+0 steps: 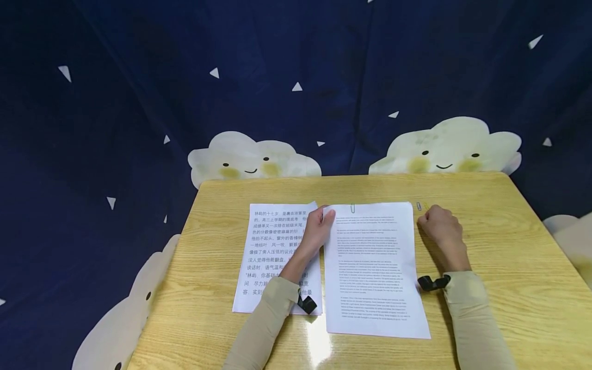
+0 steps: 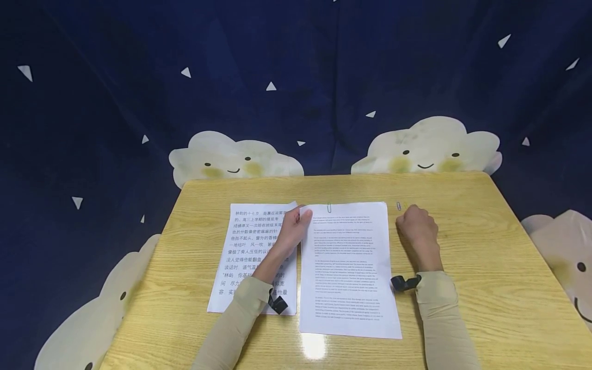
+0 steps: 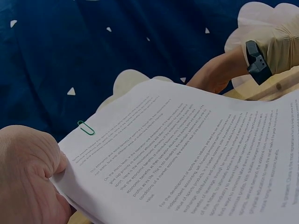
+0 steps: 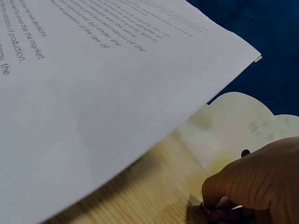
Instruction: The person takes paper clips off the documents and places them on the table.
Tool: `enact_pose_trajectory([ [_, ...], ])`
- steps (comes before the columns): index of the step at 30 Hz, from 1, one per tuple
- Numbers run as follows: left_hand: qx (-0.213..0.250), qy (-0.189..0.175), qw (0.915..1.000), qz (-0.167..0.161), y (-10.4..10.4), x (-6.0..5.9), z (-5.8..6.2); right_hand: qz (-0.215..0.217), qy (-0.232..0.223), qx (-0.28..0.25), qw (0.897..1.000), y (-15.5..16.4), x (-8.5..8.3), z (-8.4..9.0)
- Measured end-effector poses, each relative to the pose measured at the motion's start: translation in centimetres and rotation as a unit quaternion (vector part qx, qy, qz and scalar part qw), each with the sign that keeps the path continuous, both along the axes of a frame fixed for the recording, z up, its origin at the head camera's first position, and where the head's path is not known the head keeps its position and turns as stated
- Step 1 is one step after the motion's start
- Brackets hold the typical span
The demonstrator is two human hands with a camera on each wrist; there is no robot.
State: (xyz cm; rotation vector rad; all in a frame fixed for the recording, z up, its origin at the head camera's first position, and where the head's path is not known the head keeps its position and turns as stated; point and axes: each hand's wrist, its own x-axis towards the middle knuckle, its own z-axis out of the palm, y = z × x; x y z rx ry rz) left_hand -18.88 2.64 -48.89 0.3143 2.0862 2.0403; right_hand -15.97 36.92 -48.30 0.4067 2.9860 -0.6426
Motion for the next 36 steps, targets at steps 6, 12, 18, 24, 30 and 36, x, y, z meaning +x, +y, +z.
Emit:
enact_pose_trajectory([
  [6,-0.004,0.003,1.0000,0.000,0.0,0.0,-0.1,0.008,0.012,-0.017,1.000,0.7,0.0,-0.3],
  [12,0.003,-0.003,1.0000,0.004,0.0,-0.1,-0.1,0.026,0.006,-0.036,0.999,1.2,0.1,-0.3],
  [18,0.000,-0.003,1.0000,-0.001,0.0,0.0,0.0,0.027,0.000,-0.045,0.999,1.1,0.1,-0.2],
  [24,-0.007,0.000,1.0000,0.004,0.1,0.0,0.1,0.031,-0.006,-0.049,0.998,1.1,0.4,0.1],
  [30,-0.014,-0.003,0.9999,0.007,0.2,-0.1,0.0,0.043,-0.004,-0.044,0.998,1.2,0.4,0.1],
  [36,-0.015,-0.002,0.9998,0.009,0.3,0.0,0.1,0.052,-0.016,-0.046,0.997,1.4,0.3,0.0],
])
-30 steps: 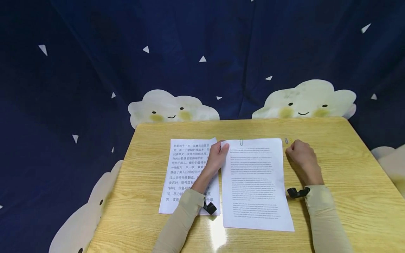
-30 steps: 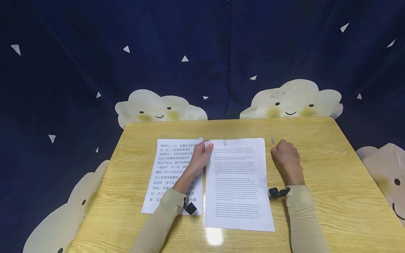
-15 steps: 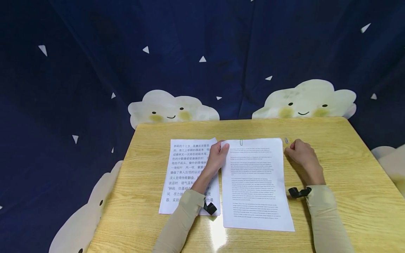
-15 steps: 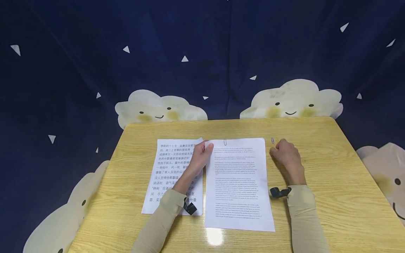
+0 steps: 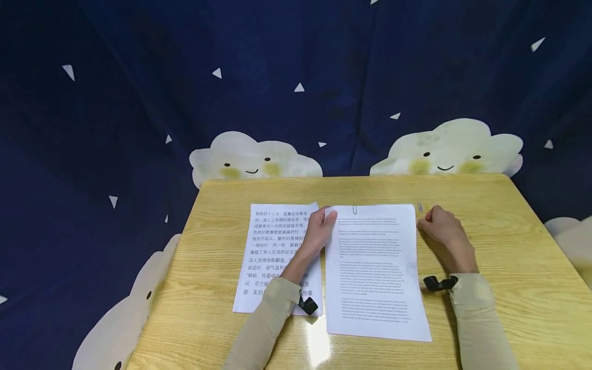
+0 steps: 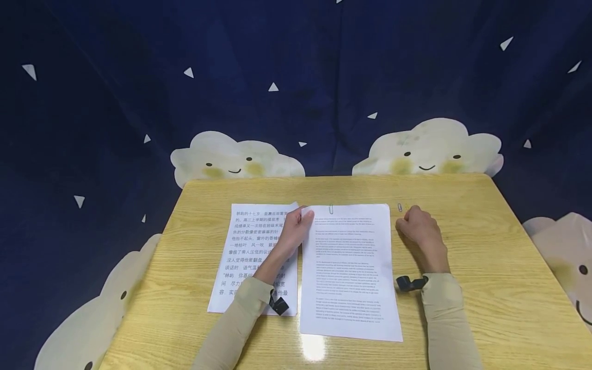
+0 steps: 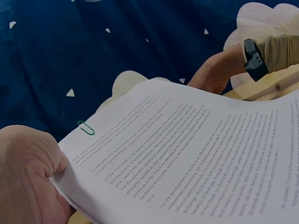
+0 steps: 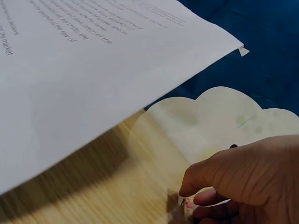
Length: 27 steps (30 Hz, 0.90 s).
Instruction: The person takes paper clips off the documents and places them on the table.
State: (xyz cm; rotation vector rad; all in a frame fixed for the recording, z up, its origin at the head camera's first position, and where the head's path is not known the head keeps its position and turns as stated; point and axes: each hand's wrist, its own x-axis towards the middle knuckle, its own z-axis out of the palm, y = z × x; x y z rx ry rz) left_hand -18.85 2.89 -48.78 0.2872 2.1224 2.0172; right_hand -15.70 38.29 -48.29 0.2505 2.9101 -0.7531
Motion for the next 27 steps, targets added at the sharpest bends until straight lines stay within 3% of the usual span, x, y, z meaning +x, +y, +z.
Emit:
enact_pose_trajectory([
  [14,0.004,-0.002,1.0000,0.000,0.2,0.1,0.0,0.046,0.011,-0.016,0.999,-0.3,0.4,1.5],
  [27,0.000,0.006,1.0000,0.003,0.2,0.2,-0.1,0.056,0.100,-0.076,0.991,-3.5,0.3,3.8],
])
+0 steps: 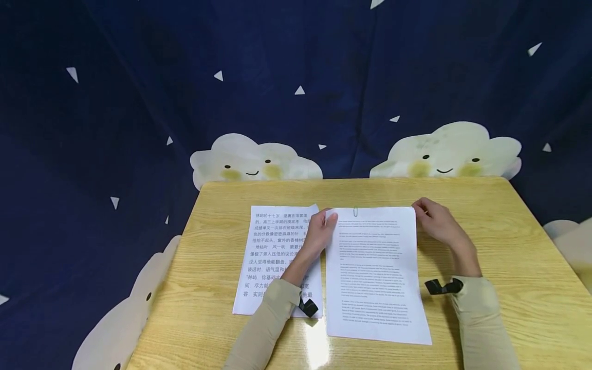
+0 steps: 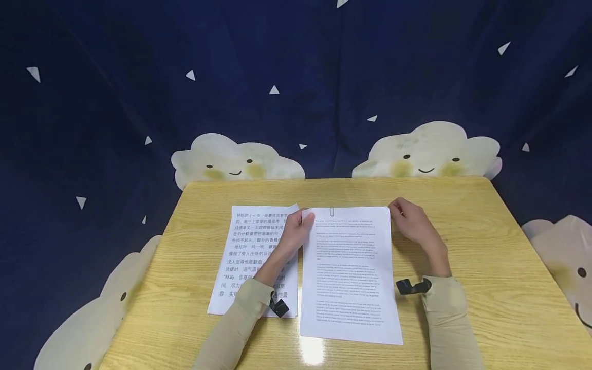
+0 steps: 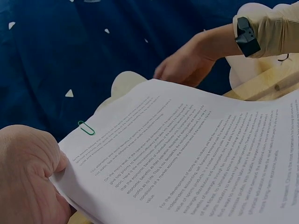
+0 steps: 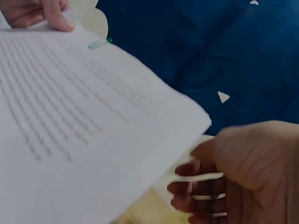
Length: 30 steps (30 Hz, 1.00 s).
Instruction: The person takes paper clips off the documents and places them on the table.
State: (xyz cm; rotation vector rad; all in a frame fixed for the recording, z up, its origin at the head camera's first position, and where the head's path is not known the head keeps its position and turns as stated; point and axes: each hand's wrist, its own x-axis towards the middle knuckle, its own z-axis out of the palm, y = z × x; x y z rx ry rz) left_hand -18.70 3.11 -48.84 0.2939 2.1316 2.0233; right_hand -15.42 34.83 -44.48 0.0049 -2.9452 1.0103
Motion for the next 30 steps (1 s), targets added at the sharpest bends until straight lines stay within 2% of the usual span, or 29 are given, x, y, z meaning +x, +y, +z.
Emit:
enact_pose_trajectory([
  [6,-0.006,-0.007,1.0000,0.004,0.1,0.1,-0.1,0.007,0.033,-0.035,0.999,-1.7,0.1,1.1],
  [10,-0.005,-0.004,1.0000,0.003,0.1,0.0,-0.2,-0.006,0.068,-0.046,0.997,-2.4,0.4,1.6],
  [15,-0.003,-0.004,1.0000,0.002,0.1,0.1,-0.1,-0.020,0.107,-0.080,0.991,-2.7,0.6,2.0],
  [18,-0.003,-0.005,1.0000,0.001,0.1,0.2,-0.1,-0.019,0.114,-0.085,0.990,-2.7,0.6,2.0],
  [30,0.007,0.001,1.0000,-0.005,0.2,0.0,-0.3,0.056,0.109,-0.056,0.991,-3.1,0.5,1.8],
])
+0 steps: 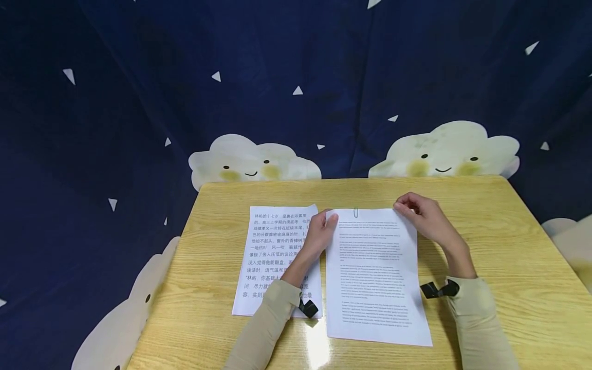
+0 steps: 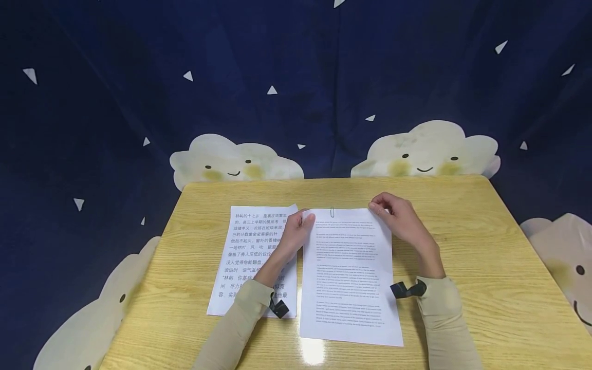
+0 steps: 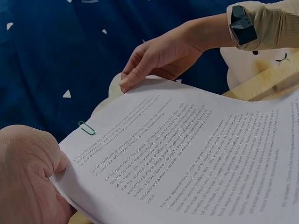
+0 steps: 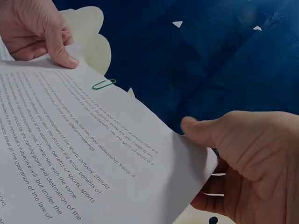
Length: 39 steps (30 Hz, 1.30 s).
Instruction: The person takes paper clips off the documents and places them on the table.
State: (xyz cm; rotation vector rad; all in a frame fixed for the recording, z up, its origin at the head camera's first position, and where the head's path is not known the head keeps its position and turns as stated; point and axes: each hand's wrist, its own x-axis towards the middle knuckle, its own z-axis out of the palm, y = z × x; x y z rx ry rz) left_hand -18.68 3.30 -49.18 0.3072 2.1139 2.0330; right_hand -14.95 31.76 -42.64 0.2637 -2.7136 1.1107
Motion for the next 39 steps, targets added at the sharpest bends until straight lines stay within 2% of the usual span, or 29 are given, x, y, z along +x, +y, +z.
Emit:
enact_pose_trajectory([
  [17,-0.001,-0.013,0.9998,-0.013,0.2,0.4,0.4,0.027,0.003,0.042,0.999,-0.7,-0.1,0.2],
  [21,-0.005,-0.005,0.9998,-0.017,0.4,0.5,0.3,0.033,0.005,0.051,0.998,-0.8,-0.1,0.3],
  [24,-0.007,0.003,0.9998,-0.018,0.6,0.7,0.3,0.033,0.000,0.057,0.998,-0.9,0.0,0.3],
  [32,0.004,-0.010,0.9997,-0.020,1.0,1.1,0.5,0.034,-0.010,0.068,0.997,-1.4,0.0,0.1],
  [39,0.005,-0.002,0.9997,-0.026,1.1,1.2,0.4,0.039,-0.022,0.074,0.996,-2.1,0.0,0.1],
])
